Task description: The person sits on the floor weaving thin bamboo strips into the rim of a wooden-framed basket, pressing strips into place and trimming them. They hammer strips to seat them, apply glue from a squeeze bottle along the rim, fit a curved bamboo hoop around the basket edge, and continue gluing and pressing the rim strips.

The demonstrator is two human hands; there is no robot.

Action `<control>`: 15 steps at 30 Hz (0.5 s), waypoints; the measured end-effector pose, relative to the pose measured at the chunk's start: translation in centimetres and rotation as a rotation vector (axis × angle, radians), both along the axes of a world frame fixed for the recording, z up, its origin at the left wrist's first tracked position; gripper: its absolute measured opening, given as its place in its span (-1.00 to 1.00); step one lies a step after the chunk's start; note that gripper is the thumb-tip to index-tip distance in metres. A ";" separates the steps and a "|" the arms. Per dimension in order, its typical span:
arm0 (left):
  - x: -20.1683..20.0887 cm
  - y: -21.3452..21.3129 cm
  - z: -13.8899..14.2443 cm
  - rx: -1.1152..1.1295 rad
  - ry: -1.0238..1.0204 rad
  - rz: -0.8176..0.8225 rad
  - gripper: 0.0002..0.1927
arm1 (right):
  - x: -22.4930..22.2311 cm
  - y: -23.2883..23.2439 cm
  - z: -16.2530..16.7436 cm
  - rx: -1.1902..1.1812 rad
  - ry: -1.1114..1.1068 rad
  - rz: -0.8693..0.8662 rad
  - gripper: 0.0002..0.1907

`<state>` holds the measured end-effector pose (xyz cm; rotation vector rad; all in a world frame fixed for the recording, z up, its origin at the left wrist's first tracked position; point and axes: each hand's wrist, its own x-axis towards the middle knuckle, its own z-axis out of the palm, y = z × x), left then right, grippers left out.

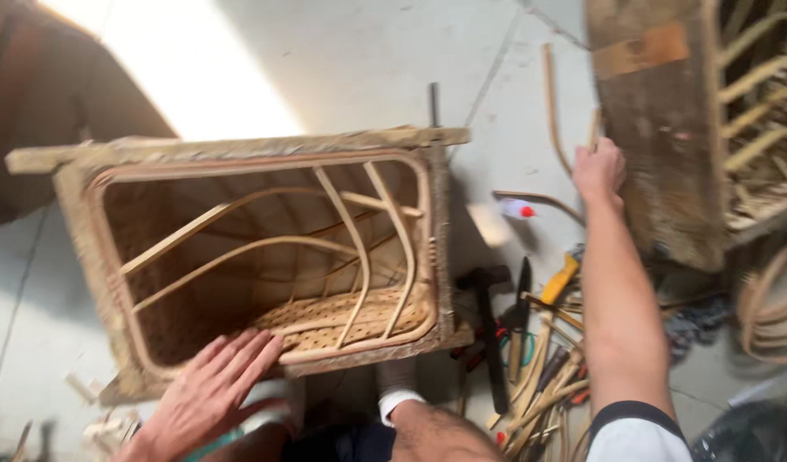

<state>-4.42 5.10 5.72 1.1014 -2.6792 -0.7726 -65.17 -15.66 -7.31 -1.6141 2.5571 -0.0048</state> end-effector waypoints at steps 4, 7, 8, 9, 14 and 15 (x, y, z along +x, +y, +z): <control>1.2 1.4 -2.3 -0.013 -0.016 0.027 -0.39 | 1.1 -0.2 -0.1 -0.145 0.081 0.264 -0.88; 1.1 1.7 -2.8 -0.015 0.063 0.071 -0.47 | 3.4 -0.8 6.1 -0.468 -0.189 0.405 -0.89; 0.9 1.8 -2.8 -0.032 0.061 0.072 -0.47 | 4.9 -0.8 8.7 -0.566 -0.282 0.415 -0.84; 0.6 1.9 -2.8 -0.046 0.064 0.065 -0.47 | 6.9 -0.5 11.5 -0.656 -0.366 0.416 -0.82; -1.9 3.0 -3.3 -0.021 0.118 0.126 -0.47 | 25.2 6.3 16.1 -0.697 -1.389 0.369 -0.66; -2.2 3.2 -3.6 -0.004 0.135 0.142 -0.47 | 29.0 6.9 15.3 -0.636 -1.491 0.409 -0.61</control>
